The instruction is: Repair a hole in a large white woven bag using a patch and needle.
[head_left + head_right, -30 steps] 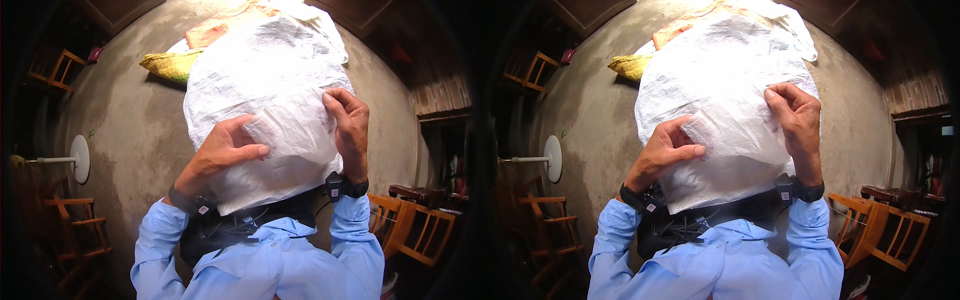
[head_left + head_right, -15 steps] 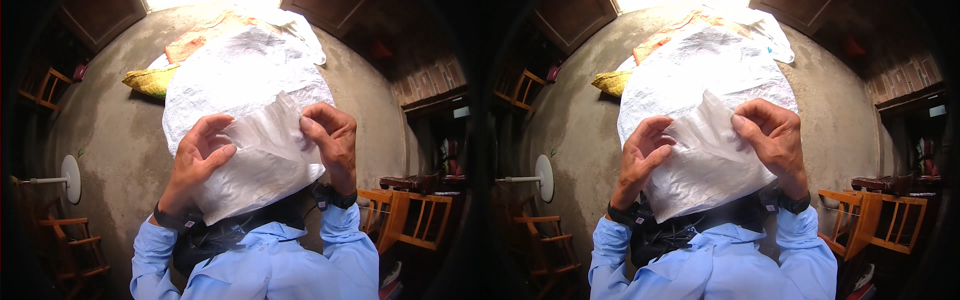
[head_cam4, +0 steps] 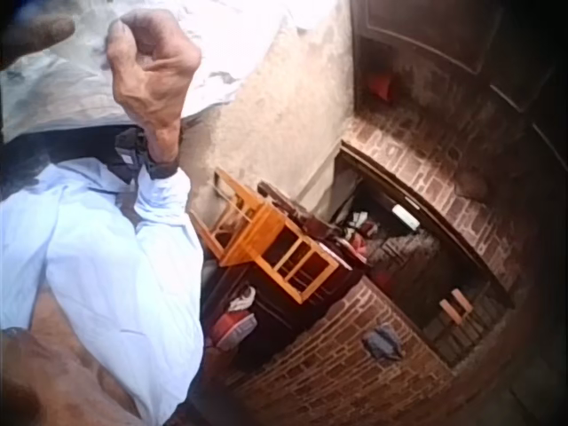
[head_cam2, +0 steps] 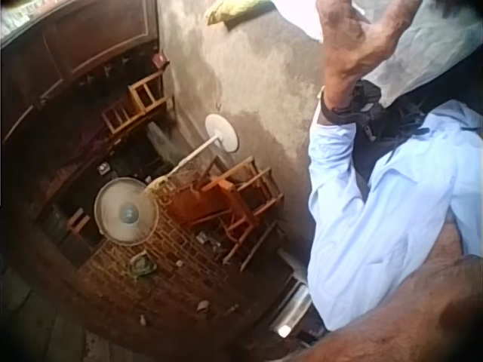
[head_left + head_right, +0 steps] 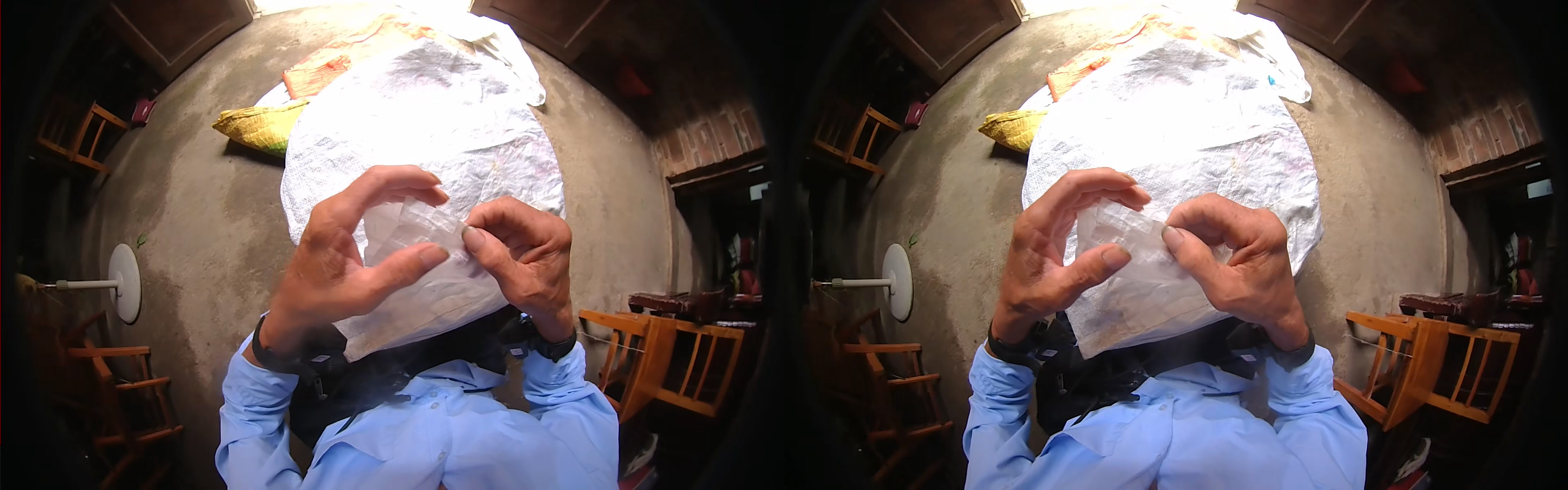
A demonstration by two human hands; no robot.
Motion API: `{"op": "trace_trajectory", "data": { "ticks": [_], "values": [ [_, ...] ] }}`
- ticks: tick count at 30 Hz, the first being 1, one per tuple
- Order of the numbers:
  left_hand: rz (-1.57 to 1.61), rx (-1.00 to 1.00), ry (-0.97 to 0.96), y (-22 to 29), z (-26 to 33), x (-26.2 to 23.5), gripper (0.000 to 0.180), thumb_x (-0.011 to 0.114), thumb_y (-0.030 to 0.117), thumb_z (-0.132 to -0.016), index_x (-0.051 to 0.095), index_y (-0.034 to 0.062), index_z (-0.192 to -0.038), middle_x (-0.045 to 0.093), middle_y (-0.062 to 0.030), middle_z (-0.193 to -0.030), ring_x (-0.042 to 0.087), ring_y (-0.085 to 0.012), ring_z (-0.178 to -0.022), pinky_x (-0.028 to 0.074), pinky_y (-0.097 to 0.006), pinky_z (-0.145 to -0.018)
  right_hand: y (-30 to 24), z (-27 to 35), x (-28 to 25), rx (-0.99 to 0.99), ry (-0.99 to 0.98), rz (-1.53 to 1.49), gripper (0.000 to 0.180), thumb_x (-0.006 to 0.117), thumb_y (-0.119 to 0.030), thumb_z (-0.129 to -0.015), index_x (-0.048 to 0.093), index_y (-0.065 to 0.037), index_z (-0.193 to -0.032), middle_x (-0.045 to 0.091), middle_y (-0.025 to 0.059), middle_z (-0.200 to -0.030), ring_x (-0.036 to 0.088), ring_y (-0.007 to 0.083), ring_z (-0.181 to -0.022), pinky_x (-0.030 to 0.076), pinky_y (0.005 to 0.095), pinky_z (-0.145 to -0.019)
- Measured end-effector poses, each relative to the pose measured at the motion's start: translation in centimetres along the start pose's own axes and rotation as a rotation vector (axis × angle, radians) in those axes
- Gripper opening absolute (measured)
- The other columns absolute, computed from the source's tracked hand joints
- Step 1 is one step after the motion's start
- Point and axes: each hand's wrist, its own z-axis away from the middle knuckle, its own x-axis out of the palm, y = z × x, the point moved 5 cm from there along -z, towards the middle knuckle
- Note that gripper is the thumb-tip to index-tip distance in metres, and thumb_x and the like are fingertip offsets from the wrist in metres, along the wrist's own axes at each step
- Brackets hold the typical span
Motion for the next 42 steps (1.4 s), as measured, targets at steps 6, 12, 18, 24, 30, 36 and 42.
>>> {"op": "trace_trajectory", "data": {
  "ticks": [6,12,18,24,30,36,42],
  "values": [
    [-0.335,0.273,0.138,2.0,-1.0,0.5,0.047,0.082,0.011,-0.079,0.063,-0.0005,-0.121,0.068,-0.0147,-0.107,0.066,-0.0249,-0.103,0.051,-0.036,-0.094,-1.5,-0.2,-1.5,-0.186,0.057,0.304,0.007,0.067,0.004,-0.088,0.071,0.004,-0.094,0.072,0.0095,-0.077,0.071,0.0133,-0.071,0.054,0.0264,-0.062],
    [-0.12,0.131,-0.03,2.7,0.1,2.1,0.016,0.076,0.004,-0.084,0.069,-0.0006,-0.098,0.069,-0.011,-0.083,0.067,-0.0194,-0.076,0.052,-0.031,-0.071,-4.1,-0.8,-2.6,-0.624,0.35,0.634,0.014,0.072,0.007,-0.08,0.07,0.001,-0.092,0.07,0.0107,-0.079,0.071,0.0214,-0.068,0.055,0.0302,-0.06],
    [0.366,-0.373,-0.209,-2.5,2.8,3.6,0.033,0.069,0.011,-0.096,0.062,-0.0034,-0.125,0.068,-0.0083,-0.114,0.066,-0.0153,-0.103,0.053,-0.03,-0.092,-3.9,0.5,0.1,-0.759,0.158,0.679,0.024,0.076,0.01,-0.075,0.07,-0.002,-0.096,0.07,0.0111,-0.09,0.069,0.0231,-0.075,0.055,0.0315,-0.061],
    [0.474,-0.481,-0.068,-6.4,3.7,3.2,0.048,0.065,0.01,-0.1,0.048,-0.0044,-0.142,0.056,-0.0132,-0.138,0.058,-0.0183,-0.123,0.047,-0.032,-0.106,1.3,2.5,1.3,-0.189,0.146,-0.038,0.014,0.067,0.01,-0.088,0.069,0.003,-0.1,0.073,0.0109,-0.097,0.069,0.016,-0.085,0.055,0.0284,-0.075],
    [0.846,-0.489,0.017,-4.8,2.3,3.2,0.104,0.083,0.036,-0.073,0.032,-0.0028,-0.154,0.048,-0.0214,-0.15,0.051,-0.0315,-0.137,0.036,-0.045,-0.118,1.6,3.6,1.2,0.031,0.153,-0.494,0.01,0.064,-0.001,-0.096,0.068,0.005,-0.102,0.072,0.0096,-0.099,0.067,0.0107,-0.092,0.054,0.0267,-0.083],
    [0.916,-0.463,-0.12,-6.7,4.4,3.3,0.098,0.085,0.029,-0.072,0.037,-0.0042,-0.151,0.052,-0.0193,-0.147,0.049,-0.0311,-0.138,0.033,-0.046,-0.12,3.3,3.3,0.4,0.086,0.361,-0.452,0.015,0.063,-0.008,-0.098,0.067,0.006,-0.103,0.071,0.0074,-0.095,0.062,0.0083,-0.083,0.049,0.0235,-0.08],
    [1.021,-0.374,-0.122,-6.6,4.1,4.4,0.074,0.082,0.034,-0.077,0.052,-0.0015,-0.135,0.054,-0.0172,-0.142,0.047,-0.0286,-0.139,0.03,-0.043,-0.122,4.0,4.0,1.1,0.157,0.264,-0.756,0.018,0.057,-0.008,-0.099,0.065,0.006,-0.108,0.07,0.0112,-0.102,0.063,0.0119,-0.094,0.05,0.0277,-0.087]
  ]
}}
